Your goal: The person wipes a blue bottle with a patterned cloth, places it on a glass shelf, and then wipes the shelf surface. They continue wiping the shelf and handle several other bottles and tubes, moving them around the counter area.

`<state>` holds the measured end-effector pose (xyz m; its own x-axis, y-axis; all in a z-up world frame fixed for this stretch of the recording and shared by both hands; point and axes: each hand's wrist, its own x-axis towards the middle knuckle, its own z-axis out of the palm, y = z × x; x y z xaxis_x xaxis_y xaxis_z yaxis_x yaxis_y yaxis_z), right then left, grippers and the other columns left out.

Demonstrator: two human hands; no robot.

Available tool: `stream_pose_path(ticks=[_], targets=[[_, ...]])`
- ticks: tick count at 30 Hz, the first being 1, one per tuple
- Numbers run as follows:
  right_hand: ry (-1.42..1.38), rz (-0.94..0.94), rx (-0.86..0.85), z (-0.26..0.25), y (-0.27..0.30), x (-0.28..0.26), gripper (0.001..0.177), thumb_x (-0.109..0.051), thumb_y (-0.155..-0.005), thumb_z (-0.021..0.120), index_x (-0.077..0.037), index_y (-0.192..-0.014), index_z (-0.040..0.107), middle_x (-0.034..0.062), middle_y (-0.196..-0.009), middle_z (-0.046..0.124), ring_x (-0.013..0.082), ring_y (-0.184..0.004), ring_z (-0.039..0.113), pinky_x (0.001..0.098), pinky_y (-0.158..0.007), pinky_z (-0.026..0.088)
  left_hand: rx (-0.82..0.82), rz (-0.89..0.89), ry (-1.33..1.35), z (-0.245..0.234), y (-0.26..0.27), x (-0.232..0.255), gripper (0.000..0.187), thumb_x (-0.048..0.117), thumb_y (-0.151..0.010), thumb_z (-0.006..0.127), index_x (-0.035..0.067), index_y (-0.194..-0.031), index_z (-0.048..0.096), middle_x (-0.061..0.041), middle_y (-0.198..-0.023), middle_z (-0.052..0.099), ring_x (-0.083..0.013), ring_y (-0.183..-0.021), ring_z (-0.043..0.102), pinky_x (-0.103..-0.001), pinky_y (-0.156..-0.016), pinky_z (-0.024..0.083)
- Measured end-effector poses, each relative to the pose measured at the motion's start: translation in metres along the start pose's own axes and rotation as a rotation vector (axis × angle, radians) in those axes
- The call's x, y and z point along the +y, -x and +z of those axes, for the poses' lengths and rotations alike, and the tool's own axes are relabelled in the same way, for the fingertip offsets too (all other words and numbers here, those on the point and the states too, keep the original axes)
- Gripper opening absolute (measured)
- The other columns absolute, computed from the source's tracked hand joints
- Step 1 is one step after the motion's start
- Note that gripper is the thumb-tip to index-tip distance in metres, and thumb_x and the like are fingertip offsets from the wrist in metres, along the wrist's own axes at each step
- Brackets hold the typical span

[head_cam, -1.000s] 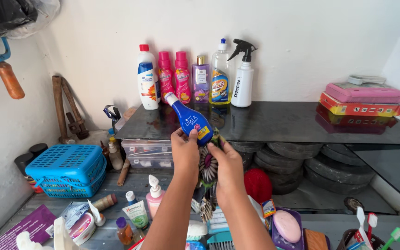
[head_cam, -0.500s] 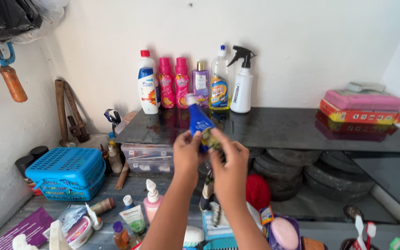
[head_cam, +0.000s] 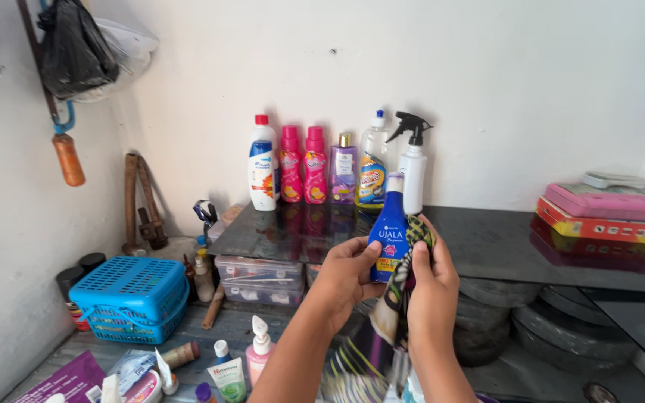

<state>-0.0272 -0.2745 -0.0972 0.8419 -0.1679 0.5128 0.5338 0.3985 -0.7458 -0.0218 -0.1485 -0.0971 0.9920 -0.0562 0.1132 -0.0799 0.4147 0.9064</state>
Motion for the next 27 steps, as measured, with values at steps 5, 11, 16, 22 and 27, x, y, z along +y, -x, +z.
stream_pose_path(ticks=[5, 11, 16, 22, 27], targets=[[0.419, -0.08, 0.094, 0.005, 0.038, 0.018, 0.047, -0.023, -0.101, 0.054, -0.007, -0.145, 0.056, 0.0125, -0.134, 0.069, 0.0168, -0.121, 0.064, 0.0309, -0.104, 0.046, 0.068, 0.109, -0.049, -0.002, -0.004, 0.002, 0.034, 0.024, -0.1, 0.06, -0.001, -0.122, 0.066, -0.007, -0.099, 0.072, -0.0162, -0.086, 0.071, -0.036, -0.071, 0.064], [0.497, -0.166, 0.06, -0.014, 0.063, 0.06, 0.046, -0.015, -0.1, 0.055, -0.003, -0.145, 0.055, 0.0138, -0.138, 0.066, 0.0188, -0.128, 0.06, 0.0319, -0.106, 0.042, 0.068, 0.092, -0.009, -0.009, 0.007, 0.0, 0.035, 0.024, -0.101, 0.06, -0.001, -0.125, 0.065, -0.008, -0.102, 0.073, -0.0178, -0.089, 0.073, -0.036, -0.076, 0.066], [0.265, -0.06, 0.201, -0.019, 0.049, 0.066, 0.045, -0.006, -0.099, 0.056, -0.001, -0.144, 0.059, 0.0124, -0.13, 0.07, 0.0153, -0.116, 0.065, 0.0297, -0.101, 0.048, 0.245, 0.177, -0.422, -0.019, 0.013, 0.002, 0.038, 0.025, -0.088, 0.072, 0.005, -0.12, 0.073, -0.006, -0.098, 0.076, -0.0138, -0.083, 0.07, -0.032, -0.071, 0.059], [0.213, 0.005, 0.324, -0.001, 0.039, 0.05, 0.043, -0.011, -0.103, 0.054, -0.003, -0.146, 0.057, 0.0084, -0.125, 0.07, 0.0096, -0.102, 0.065, 0.0262, -0.088, 0.052, 0.105, 0.381, -0.686, -0.02, 0.03, -0.013, 0.039, 0.019, -0.08, 0.084, 0.001, -0.113, 0.074, -0.01, -0.097, 0.079, -0.0126, -0.086, 0.074, -0.027, -0.078, 0.058], [-0.062, 0.13, 0.229, 0.008, 0.046, 0.063, 0.044, -0.02, -0.106, 0.053, 0.0, -0.144, 0.059, 0.0065, -0.112, 0.07, 0.0107, -0.092, 0.065, 0.0267, -0.082, 0.053, 0.232, 0.51, -0.602, -0.019, 0.045, -0.014, 0.038, 0.008, -0.07, 0.087, 0.003, -0.106, 0.078, -0.009, -0.102, 0.075, -0.0169, -0.09, 0.077, -0.029, -0.084, 0.063]])
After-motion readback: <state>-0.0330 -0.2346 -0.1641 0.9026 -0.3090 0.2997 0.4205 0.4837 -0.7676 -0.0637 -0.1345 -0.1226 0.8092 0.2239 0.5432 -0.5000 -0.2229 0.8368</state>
